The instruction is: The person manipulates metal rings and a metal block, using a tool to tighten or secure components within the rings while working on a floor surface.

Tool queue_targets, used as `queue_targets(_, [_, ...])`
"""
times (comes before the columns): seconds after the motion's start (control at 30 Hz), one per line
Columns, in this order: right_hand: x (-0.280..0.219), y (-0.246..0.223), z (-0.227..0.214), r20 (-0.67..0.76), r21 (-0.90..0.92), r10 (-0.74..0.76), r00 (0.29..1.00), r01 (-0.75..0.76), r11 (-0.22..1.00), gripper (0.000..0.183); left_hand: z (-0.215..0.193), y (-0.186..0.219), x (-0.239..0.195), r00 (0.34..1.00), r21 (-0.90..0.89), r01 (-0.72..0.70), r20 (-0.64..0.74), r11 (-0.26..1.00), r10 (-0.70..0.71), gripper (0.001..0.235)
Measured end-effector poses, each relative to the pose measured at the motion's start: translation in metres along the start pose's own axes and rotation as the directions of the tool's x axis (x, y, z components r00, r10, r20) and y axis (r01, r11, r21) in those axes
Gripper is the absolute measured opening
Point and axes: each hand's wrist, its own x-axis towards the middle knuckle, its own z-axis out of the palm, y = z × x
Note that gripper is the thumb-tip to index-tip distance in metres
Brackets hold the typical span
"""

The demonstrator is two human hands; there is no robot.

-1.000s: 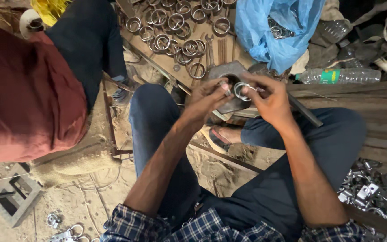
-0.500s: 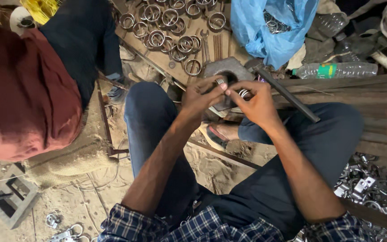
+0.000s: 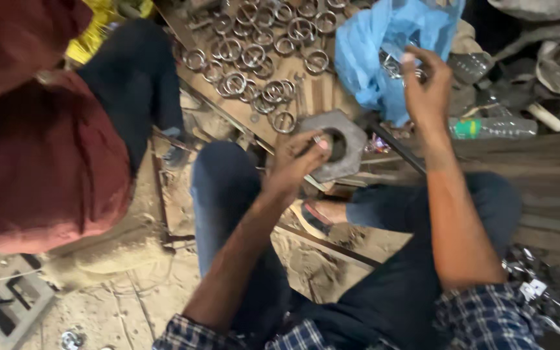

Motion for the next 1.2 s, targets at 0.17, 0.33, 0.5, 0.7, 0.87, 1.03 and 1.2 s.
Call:
queue_targets(0.17, [-0.059,0.0,-0.002,0.17,0.175,0.282,0.944,-0.31,0.935,0.026,0.0,-0.004,-0.003,0.994,0.032,0.006,0.11,0.999,-0.01,0.046])
queue_targets(0.33, [-0.123,-0.031,0.012,0.302,0.154,0.193,0.933,-0.248,0.956,0.023,0.005,-0.011,-0.008,0.978,0.191,-0.121,0.193,0.974,0.084,0.044])
queue_targets(0.5, [-0.141,-0.06,0.033,0.279,0.078,0.121,0.953,-0.148,0.986,0.029,0.011,-0.03,-0.004,0.983,0.057,0.054,0.174,0.997,-0.063,0.051])
queue_targets(0.7, [-0.13,-0.072,0.024,0.338,0.12,0.05,0.94,-0.095,0.988,0.026,0.002,-0.034,0.004,0.977,-0.07,0.058,0.207,0.996,-0.042,0.051])
queue_targets(0.87, [-0.131,-0.074,0.021,0.377,0.157,0.162,0.912,-0.235,0.959,0.032,0.0,-0.03,0.002,0.972,-0.052,0.09,0.22,0.995,-0.077,0.049])
queue_targets(1.03, [-0.129,-0.069,0.015,0.388,0.033,0.093,0.917,-0.115,0.993,0.031,0.001,-0.027,0.001,0.952,-0.031,0.066,0.302,0.997,-0.054,0.049])
queue_targets(1.2, [-0.13,-0.063,0.007,0.405,-0.081,-0.04,0.913,0.079,0.994,0.028,0.0,-0.033,0.005,0.955,-0.013,0.029,0.294,0.999,-0.024,0.06])
